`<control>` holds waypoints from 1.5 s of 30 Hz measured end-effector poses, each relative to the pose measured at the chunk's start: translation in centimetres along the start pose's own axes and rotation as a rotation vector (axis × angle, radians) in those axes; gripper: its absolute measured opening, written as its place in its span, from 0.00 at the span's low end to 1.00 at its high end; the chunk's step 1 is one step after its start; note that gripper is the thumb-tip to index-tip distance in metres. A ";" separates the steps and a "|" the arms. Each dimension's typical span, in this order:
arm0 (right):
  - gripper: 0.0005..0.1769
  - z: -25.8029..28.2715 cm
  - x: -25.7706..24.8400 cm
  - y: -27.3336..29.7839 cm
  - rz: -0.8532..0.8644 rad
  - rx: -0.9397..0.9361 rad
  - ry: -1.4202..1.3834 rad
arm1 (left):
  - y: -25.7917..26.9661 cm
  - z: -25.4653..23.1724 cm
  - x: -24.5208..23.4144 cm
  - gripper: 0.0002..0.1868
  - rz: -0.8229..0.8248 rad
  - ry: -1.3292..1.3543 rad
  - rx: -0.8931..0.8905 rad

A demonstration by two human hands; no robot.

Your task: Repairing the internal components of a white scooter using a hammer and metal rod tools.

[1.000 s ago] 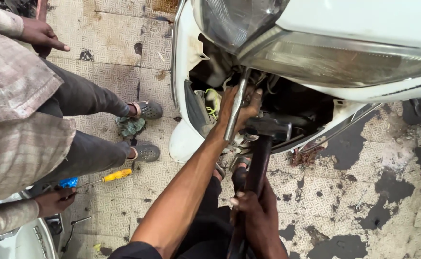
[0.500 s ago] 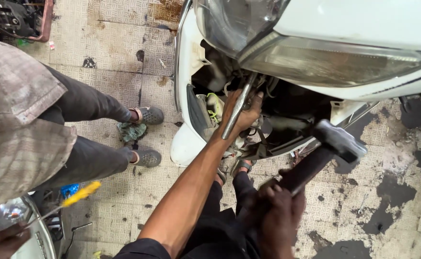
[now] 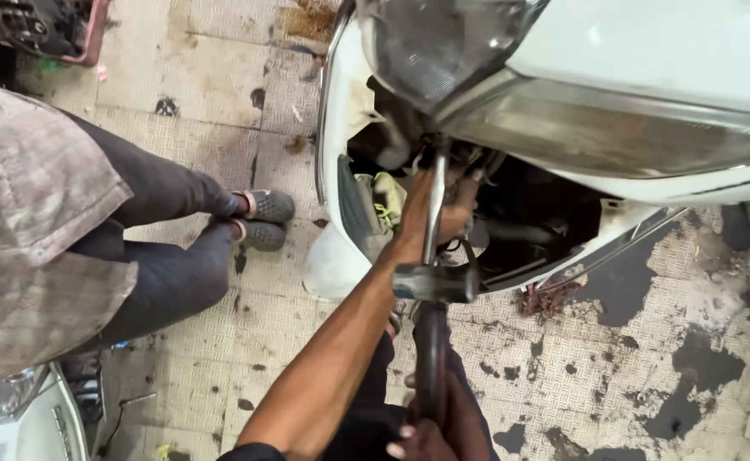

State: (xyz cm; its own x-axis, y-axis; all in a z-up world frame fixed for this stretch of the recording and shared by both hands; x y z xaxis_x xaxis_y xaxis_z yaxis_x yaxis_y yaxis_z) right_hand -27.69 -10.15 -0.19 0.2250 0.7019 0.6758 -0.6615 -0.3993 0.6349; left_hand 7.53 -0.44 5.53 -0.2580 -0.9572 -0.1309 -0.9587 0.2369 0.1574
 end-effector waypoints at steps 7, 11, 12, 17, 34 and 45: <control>0.47 5.0 4.0 3.9 -0.197 -0.108 0.045 | -0.4 1.4 1.1 0.17 0.066 -0.247 -0.075; 0.54 5.9 1.8 4.0 -0.276 -0.100 0.235 | -0.3 1.6 0.6 0.16 -0.026 -0.154 -0.029; 0.54 6.0 1.3 4.1 -0.276 -0.103 0.234 | -0.2 1.9 0.7 0.16 -0.023 -0.155 -0.027; 0.50 7.6 2.8 3.8 -0.265 -0.063 0.284 | -0.5 2.5 0.9 0.17 -0.042 -0.150 0.016; 0.32 -5.2 -13.5 -0.4 -0.144 -0.146 -0.224 | -1.0 3.2 1.1 0.20 0.120 -0.242 0.041; 0.34 0.9 2.3 3.6 -0.516 -0.372 -0.063 | 0.7 1.0 0.1 0.22 0.218 -0.096 -0.079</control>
State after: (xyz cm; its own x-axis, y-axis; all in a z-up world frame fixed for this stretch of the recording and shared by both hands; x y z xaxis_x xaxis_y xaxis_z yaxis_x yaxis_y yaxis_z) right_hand -28.95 -10.48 3.99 0.6148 0.7087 0.3461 -0.6585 0.2198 0.7198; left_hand 6.75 -0.21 4.61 -0.4714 -0.8639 -0.1772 -0.8679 0.4187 0.2672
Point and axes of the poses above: each hand's wrist, its own y-axis away from the middle knuckle, its own x-axis out of the palm, z = x × y, the point moved 5 cm from there along -y, towards the middle knuckle, and after that the axes turned 11 degrees about z, right-handed, at the moved point
